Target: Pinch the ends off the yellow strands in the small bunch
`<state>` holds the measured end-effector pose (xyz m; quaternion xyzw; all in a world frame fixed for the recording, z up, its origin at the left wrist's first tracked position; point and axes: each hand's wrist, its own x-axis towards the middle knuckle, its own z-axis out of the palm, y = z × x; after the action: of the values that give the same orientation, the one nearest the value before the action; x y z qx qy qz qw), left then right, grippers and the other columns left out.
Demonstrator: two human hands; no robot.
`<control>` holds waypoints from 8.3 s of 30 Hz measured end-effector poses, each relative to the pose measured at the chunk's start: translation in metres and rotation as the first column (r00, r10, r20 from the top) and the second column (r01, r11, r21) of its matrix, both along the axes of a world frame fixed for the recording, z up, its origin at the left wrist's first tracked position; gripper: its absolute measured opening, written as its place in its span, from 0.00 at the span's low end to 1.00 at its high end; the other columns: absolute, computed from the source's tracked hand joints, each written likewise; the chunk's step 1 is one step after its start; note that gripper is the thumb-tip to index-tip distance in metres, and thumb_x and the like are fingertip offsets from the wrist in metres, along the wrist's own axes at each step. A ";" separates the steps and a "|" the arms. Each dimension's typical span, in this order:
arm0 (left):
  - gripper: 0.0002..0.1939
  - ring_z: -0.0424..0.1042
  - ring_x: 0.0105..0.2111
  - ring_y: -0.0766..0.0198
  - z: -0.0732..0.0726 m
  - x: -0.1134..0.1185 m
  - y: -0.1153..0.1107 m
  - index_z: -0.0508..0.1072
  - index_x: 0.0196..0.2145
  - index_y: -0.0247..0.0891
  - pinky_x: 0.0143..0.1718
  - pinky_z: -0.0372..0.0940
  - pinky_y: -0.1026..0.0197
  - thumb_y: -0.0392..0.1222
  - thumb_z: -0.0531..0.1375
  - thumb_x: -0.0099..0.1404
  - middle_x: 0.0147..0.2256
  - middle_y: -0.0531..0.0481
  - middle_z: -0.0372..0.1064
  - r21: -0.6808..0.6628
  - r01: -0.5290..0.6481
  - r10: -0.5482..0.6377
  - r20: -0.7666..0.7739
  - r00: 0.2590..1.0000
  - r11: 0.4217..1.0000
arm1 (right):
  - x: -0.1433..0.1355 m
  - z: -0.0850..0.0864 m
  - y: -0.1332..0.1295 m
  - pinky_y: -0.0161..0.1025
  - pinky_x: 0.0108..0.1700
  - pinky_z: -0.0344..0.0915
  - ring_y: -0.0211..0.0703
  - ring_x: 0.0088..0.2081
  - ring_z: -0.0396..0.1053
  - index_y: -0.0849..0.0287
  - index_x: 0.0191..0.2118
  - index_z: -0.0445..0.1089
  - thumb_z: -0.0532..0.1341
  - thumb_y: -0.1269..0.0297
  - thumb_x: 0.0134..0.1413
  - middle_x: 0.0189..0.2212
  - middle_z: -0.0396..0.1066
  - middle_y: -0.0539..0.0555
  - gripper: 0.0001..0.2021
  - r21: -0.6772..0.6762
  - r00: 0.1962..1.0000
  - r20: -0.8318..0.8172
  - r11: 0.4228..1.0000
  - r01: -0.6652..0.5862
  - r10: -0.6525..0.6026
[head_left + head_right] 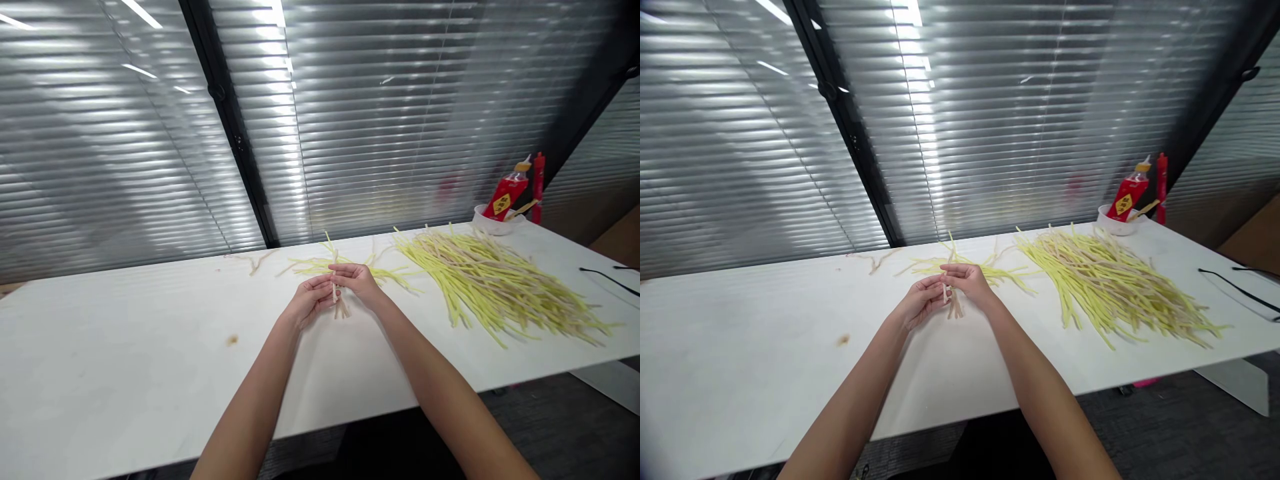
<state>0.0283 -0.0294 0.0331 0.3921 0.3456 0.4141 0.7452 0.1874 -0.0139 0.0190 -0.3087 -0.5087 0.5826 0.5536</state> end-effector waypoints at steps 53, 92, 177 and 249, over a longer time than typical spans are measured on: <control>0.24 0.74 0.32 0.61 -0.002 0.010 -0.001 0.77 0.40 0.34 0.39 0.67 0.58 0.39 0.71 0.42 0.33 0.45 0.76 0.194 -0.167 0.201 -0.172 0.964 0.967 | -0.008 -0.005 0.005 0.37 0.29 0.63 0.40 0.25 0.67 0.59 0.26 0.73 0.67 0.55 0.41 0.23 0.72 0.52 0.12 0.116 0.944 0.146 0.953 0.281 -0.296; 0.12 0.66 0.20 0.68 -0.006 0.011 -0.001 0.75 0.28 0.31 0.26 0.61 0.63 0.41 0.67 0.46 0.21 0.50 0.69 0.366 -0.115 0.227 -0.279 0.933 0.924 | -0.003 0.001 0.005 0.32 0.24 0.51 0.30 0.20 0.52 0.59 0.21 0.68 0.68 0.55 0.39 0.17 0.56 0.44 0.14 -0.079 0.943 -0.107 0.948 0.308 -0.315; 0.17 0.71 0.31 0.69 -0.003 0.003 0.008 0.73 0.34 0.37 0.37 0.66 0.64 0.45 0.69 0.47 0.32 0.52 0.73 0.104 -0.290 0.284 0.067 0.956 0.951 | -0.011 0.003 -0.007 0.32 0.27 0.58 0.31 0.21 0.61 0.58 0.30 0.73 0.70 0.55 0.34 0.23 0.71 0.47 0.16 -0.155 0.997 0.073 0.988 0.025 -0.014; 0.11 0.72 0.38 0.62 0.003 0.004 0.001 0.71 0.29 0.35 0.33 0.66 0.65 0.41 0.68 0.51 0.24 0.52 0.69 0.038 -0.111 0.093 0.314 0.945 0.993 | -0.003 -0.002 -0.006 0.31 0.25 0.57 0.26 0.18 0.50 0.63 0.27 0.71 0.67 0.57 0.45 0.23 0.65 0.47 0.12 -0.251 0.877 -0.040 0.845 -0.472 0.479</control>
<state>0.0320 -0.0282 0.0357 0.3239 0.2320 0.5180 0.7569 0.1846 -0.0204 0.0174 -0.2481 -0.4972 0.7578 0.3420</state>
